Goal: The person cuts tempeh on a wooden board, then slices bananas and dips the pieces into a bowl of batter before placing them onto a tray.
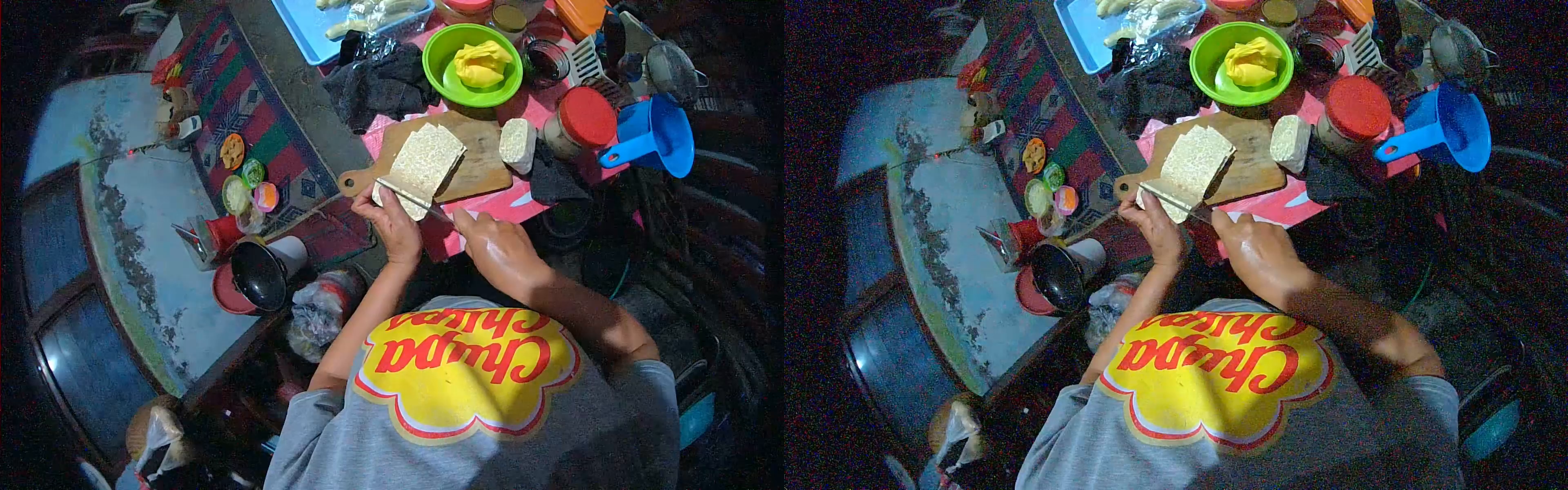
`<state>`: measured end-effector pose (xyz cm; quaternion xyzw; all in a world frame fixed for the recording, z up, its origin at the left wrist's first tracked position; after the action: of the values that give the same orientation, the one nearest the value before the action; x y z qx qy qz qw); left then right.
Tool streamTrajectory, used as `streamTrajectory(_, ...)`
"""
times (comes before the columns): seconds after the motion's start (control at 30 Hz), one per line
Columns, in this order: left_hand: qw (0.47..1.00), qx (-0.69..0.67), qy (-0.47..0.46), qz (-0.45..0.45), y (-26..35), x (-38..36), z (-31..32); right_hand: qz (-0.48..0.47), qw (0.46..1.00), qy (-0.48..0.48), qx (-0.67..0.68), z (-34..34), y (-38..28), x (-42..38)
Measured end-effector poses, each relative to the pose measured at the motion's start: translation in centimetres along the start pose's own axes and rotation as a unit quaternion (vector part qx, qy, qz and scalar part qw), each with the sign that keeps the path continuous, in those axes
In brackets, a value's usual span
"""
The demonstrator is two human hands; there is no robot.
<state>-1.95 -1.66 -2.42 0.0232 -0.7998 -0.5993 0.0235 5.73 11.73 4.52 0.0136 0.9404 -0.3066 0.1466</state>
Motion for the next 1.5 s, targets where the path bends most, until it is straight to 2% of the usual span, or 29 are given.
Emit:
streamTrajectory(0.07, 1.000, 0.009, 0.002, -0.003, 0.0, 0.0, 0.0, -0.008, 0.999, 0.034, 0.016, 0.0, 0.2, -0.3)
streamTrajectory(0.27, 1.000, 0.007, 0.006, -0.004, -0.8, 0.2, 0.0, 0.004, 1.000, -0.003, 0.014, 0.6, 0.2, 1.6)
streamTrajectory(0.37, 1.000, -0.012, 0.000, -0.015, -0.9, 0.2, 0.0, -0.020, 0.999, 0.016, 0.023, 0.6, 0.6, 0.5)
streamTrajectory(0.57, 1.000, 0.023, 0.005, -0.011, -0.1, 0.3, 0.0, 0.003, 1.000, 0.016, 0.012, 1.6, 0.7, 1.4)
streamTrajectory(0.63, 0.996, -0.013, 0.004, -0.083, 0.9, 0.5, 0.1, 0.008, 1.000, 0.018, 0.009, 2.2, 0.9, 1.6)
streamTrajectory(0.67, 0.997, -0.013, 0.001, -0.082, 1.8, 0.5, 0.4, 0.014, 1.000, 0.019, 0.004, 2.3, 1.0, 1.6)
streamTrajectory(0.73, 0.991, 0.025, 0.003, -0.135, 4.0, 0.3, 0.9, 0.011, 1.000, 0.026, -0.004, 1.9, 0.7, 1.4)
streamTrajectory(0.83, 0.987, 0.013, 0.003, -0.162, 3.0, 0.4, 1.0, 0.011, 0.999, 0.033, -0.022, 2.1, 0.7, 1.0)
streamTrajectory(0.87, 0.987, 0.015, 0.001, -0.163, 2.4, 0.5, 1.1, 0.015, 0.999, 0.032, -0.030, 2.4, 0.8, 0.8)
streamTrajectory(0.93, 0.995, 0.036, 0.015, -0.097, 1.7, 0.6, 0.9, 0.031, 0.999, 0.027, -0.010, 2.8, 1.0, 0.7)
streamTrajectory(1.0, 0.995, 0.045, 0.013, -0.092, 1.4, 0.6, 0.8, 0.045, 0.999, 0.023, 0.008, 3.1, 1.3, 0.9)
streamTrajectory(1.1, 0.995, 0.057, 0.017, -0.083, 2.0, 0.6, 0.9, 0.018, 0.999, 0.039, -0.014, 3.2, 1.3, 1.8)
streamTrajectory(1.17, 0.994, 0.063, 0.023, -0.081, 1.6, 0.6, 0.8, 0.047, 0.999, 0.000, 0.016, 3.3, 1.3, 1.8)
streamTrajectory(1.23, 0.994, 0.084, 0.026, -0.067, 0.8, 0.8, 0.6, 0.043, 0.999, 0.008, 0.019, 3.7, 1.7, 1.2)
streamTrajectory(1.37, 0.994, 0.069, 0.027, -0.076, 0.6, 0.6, 0.7, 0.050, 0.999, -0.001, -0.005, 4.3, 1.9, 1.7)
streamTrajectory(1.43, 0.992, -0.003, 0.018, -0.126, 0.1, 0.7, 0.8, 0.044, 0.999, 0.004, 0.002, 4.4, 2.0, 2.2)
streamTrajectory(1.5, 0.993, 0.011, 0.030, -0.113, 1.3, 0.6, 1.0, 0.039, 0.999, 0.008, 0.012, 4.6, 2.1, 2.2)
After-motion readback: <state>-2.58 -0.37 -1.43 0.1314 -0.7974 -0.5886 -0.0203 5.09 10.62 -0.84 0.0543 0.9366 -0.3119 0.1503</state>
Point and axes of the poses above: each hand's wrist, its own x-axis towards the middle knuckle, its own z-axis out of the palm, y = z × x, the point moved 3 cm from there along x, towards the middle knuckle
